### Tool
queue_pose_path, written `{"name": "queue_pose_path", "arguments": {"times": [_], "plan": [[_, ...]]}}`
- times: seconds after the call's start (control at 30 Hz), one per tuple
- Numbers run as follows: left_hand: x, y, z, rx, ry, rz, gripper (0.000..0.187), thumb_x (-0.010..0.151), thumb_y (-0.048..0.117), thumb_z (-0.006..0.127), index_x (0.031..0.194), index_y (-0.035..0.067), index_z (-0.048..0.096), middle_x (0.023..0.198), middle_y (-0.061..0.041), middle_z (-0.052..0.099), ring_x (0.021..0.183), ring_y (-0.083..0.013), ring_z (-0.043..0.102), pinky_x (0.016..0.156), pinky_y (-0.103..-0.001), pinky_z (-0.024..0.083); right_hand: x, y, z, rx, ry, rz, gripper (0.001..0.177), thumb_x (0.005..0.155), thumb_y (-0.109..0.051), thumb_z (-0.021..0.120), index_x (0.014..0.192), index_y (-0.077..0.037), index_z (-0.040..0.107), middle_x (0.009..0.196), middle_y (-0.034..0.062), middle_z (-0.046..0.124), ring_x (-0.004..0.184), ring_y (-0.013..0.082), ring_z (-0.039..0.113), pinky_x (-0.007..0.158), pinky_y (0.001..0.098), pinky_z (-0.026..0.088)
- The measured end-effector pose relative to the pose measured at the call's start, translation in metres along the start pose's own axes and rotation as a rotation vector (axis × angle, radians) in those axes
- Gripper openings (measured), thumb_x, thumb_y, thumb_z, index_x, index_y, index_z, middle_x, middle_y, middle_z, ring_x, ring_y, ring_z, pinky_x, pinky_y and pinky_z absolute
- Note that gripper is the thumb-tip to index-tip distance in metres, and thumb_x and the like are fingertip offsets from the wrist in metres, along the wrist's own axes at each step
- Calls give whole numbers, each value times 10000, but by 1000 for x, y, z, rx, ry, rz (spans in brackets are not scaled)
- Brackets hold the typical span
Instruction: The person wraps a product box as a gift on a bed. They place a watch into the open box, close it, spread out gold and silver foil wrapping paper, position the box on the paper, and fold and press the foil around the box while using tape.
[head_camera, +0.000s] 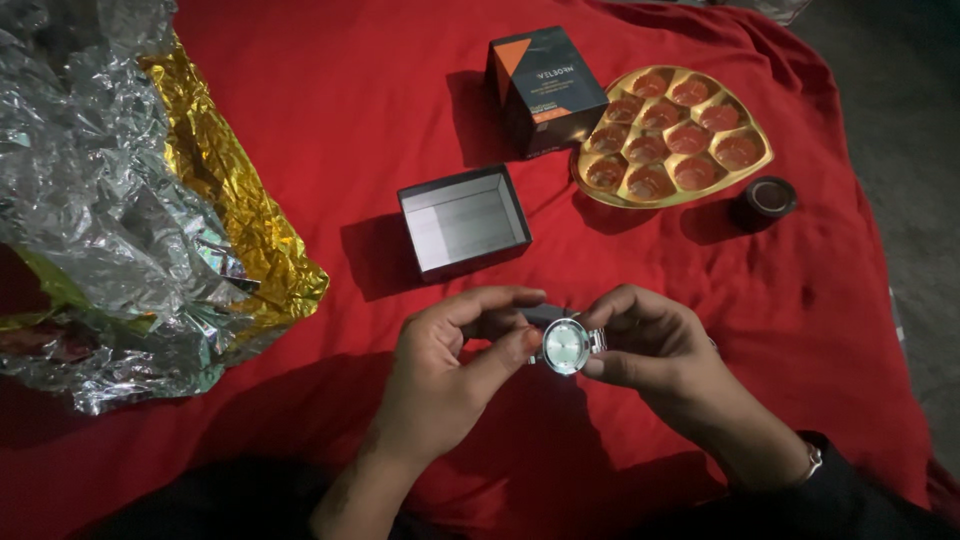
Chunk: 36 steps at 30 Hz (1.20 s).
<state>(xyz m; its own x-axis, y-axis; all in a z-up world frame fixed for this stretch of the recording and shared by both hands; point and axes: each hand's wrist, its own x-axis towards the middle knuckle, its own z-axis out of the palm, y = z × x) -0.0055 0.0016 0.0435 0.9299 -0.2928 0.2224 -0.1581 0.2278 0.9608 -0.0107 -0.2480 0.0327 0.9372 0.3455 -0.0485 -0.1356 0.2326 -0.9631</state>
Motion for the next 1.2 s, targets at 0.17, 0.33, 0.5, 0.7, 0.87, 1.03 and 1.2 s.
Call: {"name": "queue_pose_path", "arguments": {"times": [0.17, 0.33, 0.5, 0.7, 0.87, 1.03, 1.2], "plan": [[0, 2, 1, -39, -7, 19, 292, 928, 71, 726, 1212, 8, 728, 917, -13, 739, 899, -85, 707, 897, -281, 596, 0, 0, 1, 22, -9, -5, 277, 847, 101, 731, 1083, -27, 663, 1055, 99, 737, 972, 175, 711, 866, 357, 599], [0, 3, 1, -56, 11, -9, 304, 919, 70, 728, 1215, 1, 717, 905, -25, 747, 879, -91, 717, 862, -281, 605, 0, 3, -1, 77, -17, -31, 261, 865, 60, 729, 1110, -12, 676, 1065, 98, 731, 1014, 183, 693, 891, 375, 564], [2, 5, 2, -5, 65, 18, 314, 903, 74, 734, 1208, 6, 702, 910, -32, 756, 884, -91, 733, 842, -262, 615, 0, 7, -4, 148, 39, -38, 193, 920, -4, 695, 1113, 8, 692, 1048, 106, 744, 1012, 198, 690, 919, 376, 544], [6, 1, -4, 18, 224, -19, 239, 930, 106, 683, 1146, 11, 724, 985, 2, 775, 861, -68, 708, 770, -229, 610, 1, 3, -3, 170, 52, -71, 177, 953, -6, 683, 1129, 13, 695, 1005, 129, 752, 941, 225, 712, 890, 406, 563], [10, -7, -12, -77, 235, -104, 195, 976, 134, 687, 1085, -13, 752, 882, -39, 746, 794, -74, 664, 732, -221, 543, 11, -5, 7, 147, 113, -96, 216, 963, -21, 656, 1175, 6, 691, 1057, 139, 748, 960, 237, 721, 888, 423, 574], [11, -14, -16, -143, 220, -117, 237, 951, 190, 693, 1097, 7, 730, 896, -31, 755, 820, -66, 688, 775, -215, 564, 20, -9, 20, 144, 113, -107, 235, 981, -60, 628, 1202, -7, 687, 1128, 130, 740, 1029, 247, 720, 949, 471, 581], [11, -20, -16, 20, 217, -223, 440, 1007, 363, 664, 1168, -28, 788, 879, -39, 670, 798, -87, 568, 718, -242, 472, 22, -9, 26, 119, 120, -103, 229, 1006, -73, 621, 1214, -4, 686, 1162, 132, 734, 1077, 249, 702, 981, 483, 546]]}}
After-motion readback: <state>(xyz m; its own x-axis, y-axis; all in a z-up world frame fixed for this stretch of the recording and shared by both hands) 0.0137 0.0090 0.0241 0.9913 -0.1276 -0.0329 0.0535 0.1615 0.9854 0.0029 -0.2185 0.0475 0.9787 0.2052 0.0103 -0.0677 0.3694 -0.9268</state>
